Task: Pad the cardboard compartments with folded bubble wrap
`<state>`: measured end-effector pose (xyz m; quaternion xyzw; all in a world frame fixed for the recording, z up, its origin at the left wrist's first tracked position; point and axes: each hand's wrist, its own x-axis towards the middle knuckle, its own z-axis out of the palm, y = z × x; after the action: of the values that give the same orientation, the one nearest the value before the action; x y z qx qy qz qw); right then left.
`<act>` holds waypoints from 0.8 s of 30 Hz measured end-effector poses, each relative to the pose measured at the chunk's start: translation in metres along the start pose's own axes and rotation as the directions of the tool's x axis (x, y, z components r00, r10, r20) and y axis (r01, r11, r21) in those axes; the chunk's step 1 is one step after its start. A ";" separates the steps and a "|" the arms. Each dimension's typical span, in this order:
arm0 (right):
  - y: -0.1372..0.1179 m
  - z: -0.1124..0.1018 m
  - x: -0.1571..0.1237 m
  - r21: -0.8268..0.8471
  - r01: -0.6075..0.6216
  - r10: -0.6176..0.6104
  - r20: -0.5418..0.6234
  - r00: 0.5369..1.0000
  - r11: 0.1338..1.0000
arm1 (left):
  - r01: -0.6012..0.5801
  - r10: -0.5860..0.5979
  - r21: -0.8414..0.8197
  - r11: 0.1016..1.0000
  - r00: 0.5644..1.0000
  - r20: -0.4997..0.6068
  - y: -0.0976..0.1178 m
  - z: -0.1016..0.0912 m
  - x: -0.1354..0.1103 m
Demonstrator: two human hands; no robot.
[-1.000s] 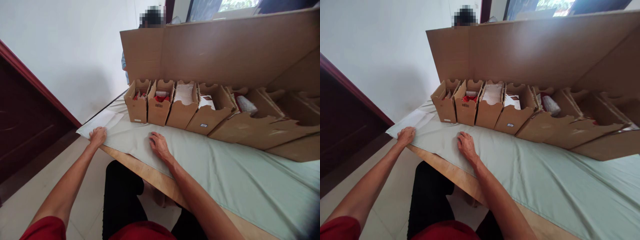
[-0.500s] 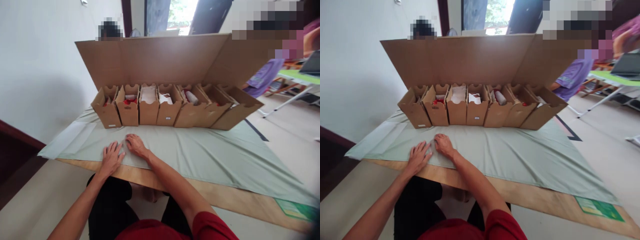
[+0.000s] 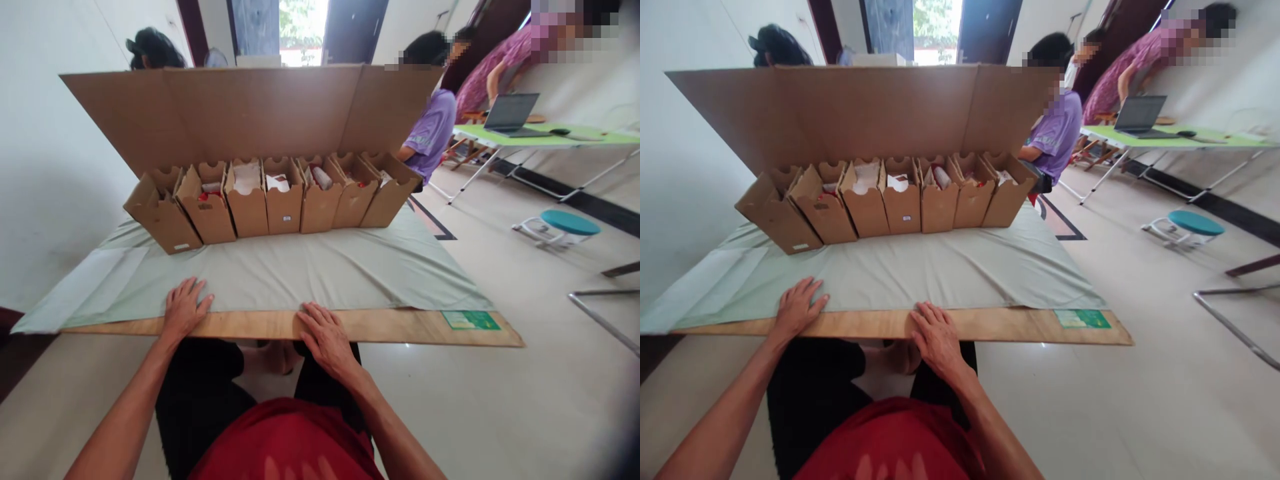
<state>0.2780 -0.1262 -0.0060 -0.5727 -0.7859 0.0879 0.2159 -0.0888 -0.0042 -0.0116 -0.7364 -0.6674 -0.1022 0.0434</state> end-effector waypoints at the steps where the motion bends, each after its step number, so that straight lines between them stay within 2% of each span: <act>1: -0.004 0.002 -0.004 -0.008 -0.024 0.024 -0.036 0.999 1.000 | 0.007 -0.007 -0.012 1.000 1.000 0.004 0.001 -0.003 0.000; 4: -0.016 0.008 -0.006 -0.025 -0.063 0.060 -0.094 0.994 0.998 | 0.034 -0.033 -0.056 0.998 0.999 0.020 0.003 -0.012 -0.002; 10: -0.022 0.003 -0.001 0.004 -0.074 0.074 -0.069 0.995 0.997 | 0.080 -0.075 -0.107 0.991 0.996 0.044 0.006 -0.027 -0.003; 15: -0.018 0.004 0.001 0.033 -0.079 0.080 -0.052 0.995 0.996 | 0.097 -0.091 -0.102 0.990 0.994 0.055 0.004 -0.028 -0.001; 24: -0.018 0.008 0.000 -0.008 -0.053 0.052 -0.071 0.996 0.999 | 0.114 -0.109 -0.137 0.984 0.993 0.048 0.001 -0.024 0.000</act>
<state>0.2594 -0.1308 -0.0059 -0.5969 -0.7630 0.0692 0.2381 -0.0903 -0.0092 0.0118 -0.7010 -0.6995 -0.1360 -0.0276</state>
